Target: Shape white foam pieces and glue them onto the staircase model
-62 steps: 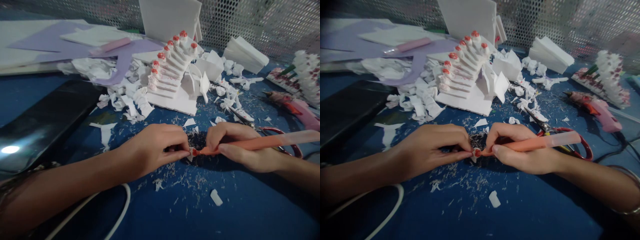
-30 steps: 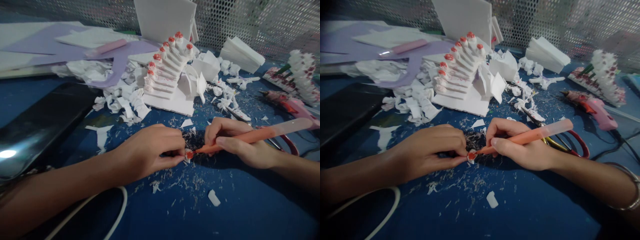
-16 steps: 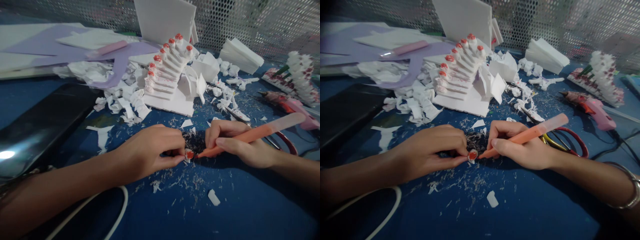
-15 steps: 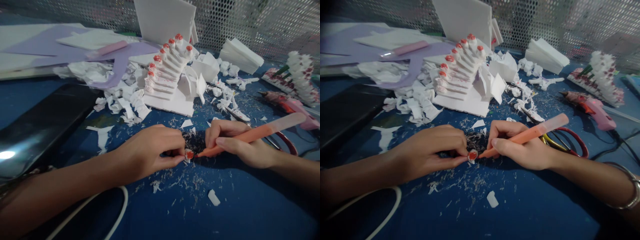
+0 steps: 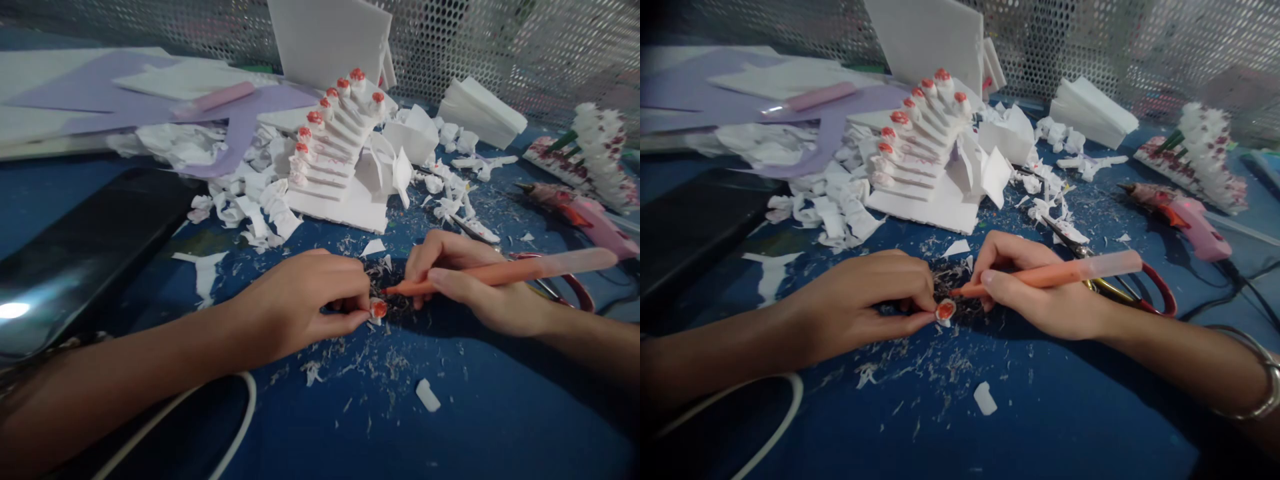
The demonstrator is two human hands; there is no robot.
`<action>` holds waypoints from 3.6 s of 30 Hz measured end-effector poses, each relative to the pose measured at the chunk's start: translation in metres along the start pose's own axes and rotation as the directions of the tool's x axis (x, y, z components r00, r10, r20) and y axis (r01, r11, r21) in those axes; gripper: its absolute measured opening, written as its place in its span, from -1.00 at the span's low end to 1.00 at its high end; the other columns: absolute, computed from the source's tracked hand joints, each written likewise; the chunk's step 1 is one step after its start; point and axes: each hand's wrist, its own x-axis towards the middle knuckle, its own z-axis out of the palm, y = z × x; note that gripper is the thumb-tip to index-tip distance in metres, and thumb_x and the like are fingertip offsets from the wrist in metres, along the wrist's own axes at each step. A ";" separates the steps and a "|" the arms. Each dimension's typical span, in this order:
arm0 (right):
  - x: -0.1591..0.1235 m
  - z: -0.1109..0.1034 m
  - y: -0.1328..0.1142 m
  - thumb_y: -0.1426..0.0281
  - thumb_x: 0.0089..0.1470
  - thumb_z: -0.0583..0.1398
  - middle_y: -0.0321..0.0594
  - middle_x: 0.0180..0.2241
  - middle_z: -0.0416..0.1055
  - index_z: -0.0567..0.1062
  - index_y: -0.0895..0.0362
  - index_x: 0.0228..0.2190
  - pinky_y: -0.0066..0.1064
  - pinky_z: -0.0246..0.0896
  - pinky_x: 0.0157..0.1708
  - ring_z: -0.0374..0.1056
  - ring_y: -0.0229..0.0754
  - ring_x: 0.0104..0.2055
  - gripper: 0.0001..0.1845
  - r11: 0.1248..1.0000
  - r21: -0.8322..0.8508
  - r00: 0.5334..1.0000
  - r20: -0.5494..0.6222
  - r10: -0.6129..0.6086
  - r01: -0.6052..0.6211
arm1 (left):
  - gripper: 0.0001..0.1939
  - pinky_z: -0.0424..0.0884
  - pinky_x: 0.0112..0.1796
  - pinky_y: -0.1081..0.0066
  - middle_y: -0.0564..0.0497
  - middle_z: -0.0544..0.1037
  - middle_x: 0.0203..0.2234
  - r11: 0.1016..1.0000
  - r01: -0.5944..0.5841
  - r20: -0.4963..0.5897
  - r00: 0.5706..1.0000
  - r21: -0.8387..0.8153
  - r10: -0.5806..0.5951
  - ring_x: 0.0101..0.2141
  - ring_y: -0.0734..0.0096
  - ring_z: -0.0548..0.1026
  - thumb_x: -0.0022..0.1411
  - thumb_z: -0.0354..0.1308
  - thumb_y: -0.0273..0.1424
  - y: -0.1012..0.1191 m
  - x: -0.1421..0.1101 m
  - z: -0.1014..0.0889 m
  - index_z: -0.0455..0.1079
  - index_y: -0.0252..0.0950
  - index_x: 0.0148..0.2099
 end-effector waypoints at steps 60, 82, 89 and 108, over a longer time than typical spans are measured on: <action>0.003 0.001 -0.001 0.43 0.06 0.03 -0.31 -0.55 0.30 0.27 0.20 -0.53 -0.61 0.12 -0.63 0.21 -0.44 -0.58 -0.84 0.997 0.031 0.998 -0.006 0.065 -0.065 | -0.88 0.16 -0.38 0.49 0.14 0.39 -0.56 1.000 0.020 -0.004 1.000 -0.013 -0.020 -0.51 0.58 0.30 0.10 0.06 -0.49 0.003 0.002 -0.001 0.30 -0.30 -0.48; 0.002 0.000 0.000 0.35 0.10 0.05 -0.30 -0.52 0.29 0.30 0.21 -0.48 -0.58 0.15 -0.57 0.21 -0.43 -0.54 -0.80 0.997 0.064 0.997 0.065 0.029 -0.033 | -0.88 0.18 -0.38 0.51 0.14 0.41 -0.57 1.000 0.005 -0.017 1.000 -0.013 -0.005 -0.51 0.59 0.33 0.11 0.07 -0.47 0.003 0.002 -0.002 0.33 -0.29 -0.47; 0.003 0.001 0.001 0.36 0.09 0.04 -0.31 -0.53 0.30 0.30 0.21 -0.49 -0.60 0.15 -0.59 0.21 -0.44 -0.56 -0.81 0.997 0.043 0.997 0.046 0.059 -0.061 | -0.86 0.18 -0.36 0.46 0.09 0.47 -0.50 0.993 -0.080 -0.016 0.997 0.088 0.081 -0.46 0.52 0.37 0.16 0.03 -0.46 0.003 0.000 -0.002 0.38 -0.27 -0.41; 0.002 0.000 0.001 0.39 0.09 0.04 -0.28 -0.52 0.31 0.31 0.22 -0.50 -0.62 0.17 -0.60 0.22 -0.44 -0.55 -0.81 0.997 0.057 0.996 0.072 0.050 -0.054 | -0.78 0.22 -0.36 0.42 0.02 0.51 -0.43 0.954 -0.193 -0.032 0.978 0.231 0.206 -0.40 0.42 0.41 0.23 -0.07 -0.46 0.000 -0.002 0.000 0.41 -0.30 -0.32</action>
